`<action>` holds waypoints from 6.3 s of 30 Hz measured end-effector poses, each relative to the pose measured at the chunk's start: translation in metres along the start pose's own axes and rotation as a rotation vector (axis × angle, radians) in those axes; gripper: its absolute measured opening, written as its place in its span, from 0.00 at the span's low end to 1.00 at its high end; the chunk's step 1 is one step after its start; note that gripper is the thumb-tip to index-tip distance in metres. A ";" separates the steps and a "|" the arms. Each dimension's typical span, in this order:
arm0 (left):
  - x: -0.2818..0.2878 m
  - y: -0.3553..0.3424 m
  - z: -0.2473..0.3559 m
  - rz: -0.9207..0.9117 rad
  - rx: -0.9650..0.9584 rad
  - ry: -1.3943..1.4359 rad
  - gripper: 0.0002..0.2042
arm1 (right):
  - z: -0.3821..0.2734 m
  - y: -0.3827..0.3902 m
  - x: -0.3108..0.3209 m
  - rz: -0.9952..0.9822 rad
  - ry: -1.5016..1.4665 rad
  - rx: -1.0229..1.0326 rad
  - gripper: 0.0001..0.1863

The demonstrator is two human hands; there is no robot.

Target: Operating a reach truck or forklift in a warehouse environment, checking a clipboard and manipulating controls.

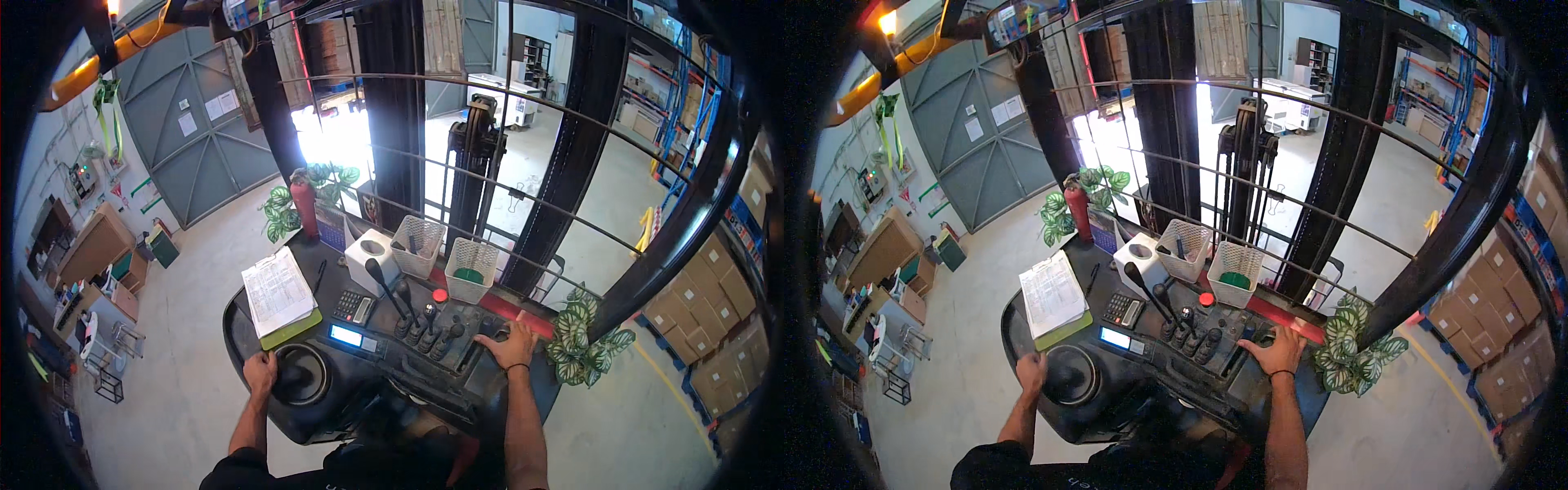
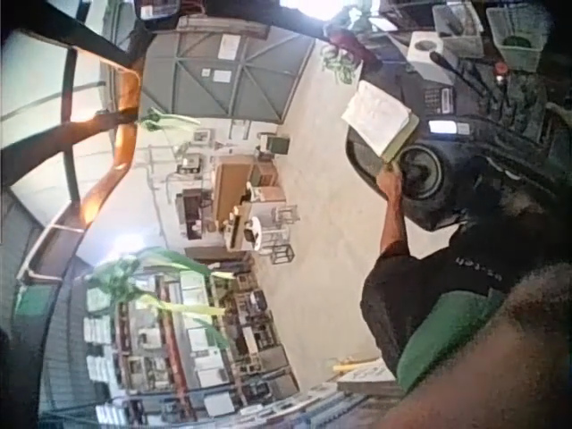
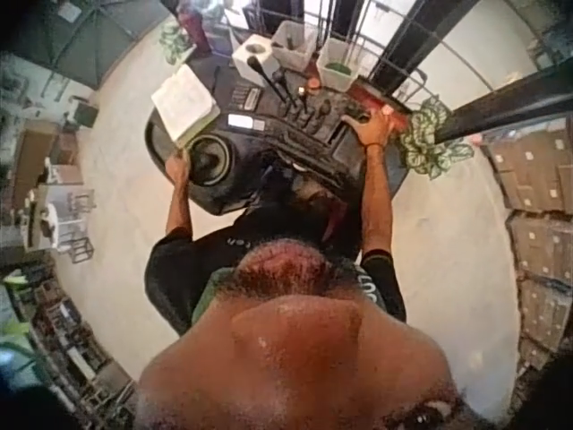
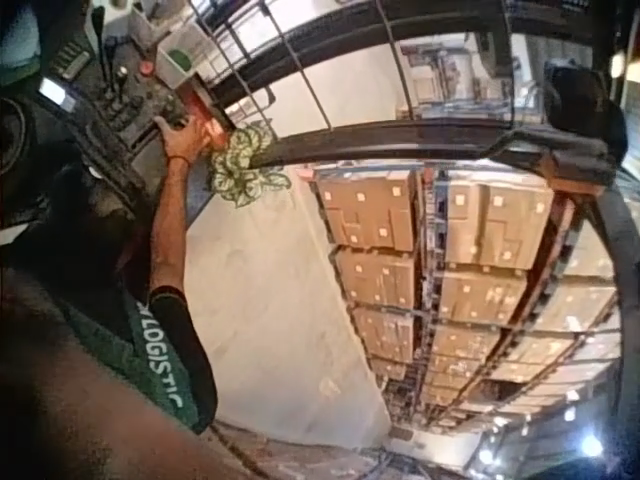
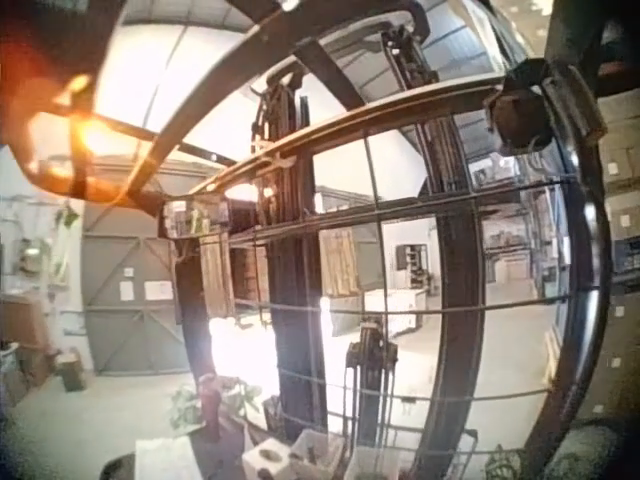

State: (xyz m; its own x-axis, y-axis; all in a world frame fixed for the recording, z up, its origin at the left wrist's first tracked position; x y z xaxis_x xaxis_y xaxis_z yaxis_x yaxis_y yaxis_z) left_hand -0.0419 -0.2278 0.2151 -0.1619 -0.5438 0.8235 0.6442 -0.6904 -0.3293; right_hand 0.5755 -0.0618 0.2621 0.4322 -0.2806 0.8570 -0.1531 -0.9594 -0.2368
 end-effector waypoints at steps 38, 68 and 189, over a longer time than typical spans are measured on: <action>-0.021 0.031 -0.007 0.018 -0.179 0.074 0.17 | 0.011 -0.018 -0.028 0.021 0.013 0.084 0.51; -0.016 0.097 -0.188 -0.128 -0.428 0.075 0.13 | -0.016 0.008 -0.062 -0.075 0.011 0.076 0.51; -0.006 -0.004 0.296 -0.087 -0.388 0.931 0.40 | -0.032 0.026 -0.054 -0.042 0.153 0.164 0.46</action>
State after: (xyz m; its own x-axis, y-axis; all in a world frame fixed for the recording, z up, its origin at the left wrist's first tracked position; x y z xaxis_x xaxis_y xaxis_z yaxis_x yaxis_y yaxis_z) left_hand 0.1779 -0.0809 0.3487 -0.8219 -0.5259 0.2188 0.3417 -0.7626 -0.5493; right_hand 0.5194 -0.0701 0.2241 0.2936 -0.2446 0.9241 0.0142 -0.9655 -0.2601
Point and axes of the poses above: each hand's wrist, its own y-axis away from the middle knuckle, its own x-axis out of the back of the hand, z = x × y, the point moved 5 cm from there along -y, towards the middle knuckle, and after that the axes turned 1 degree about y, right-handed, at the moved point
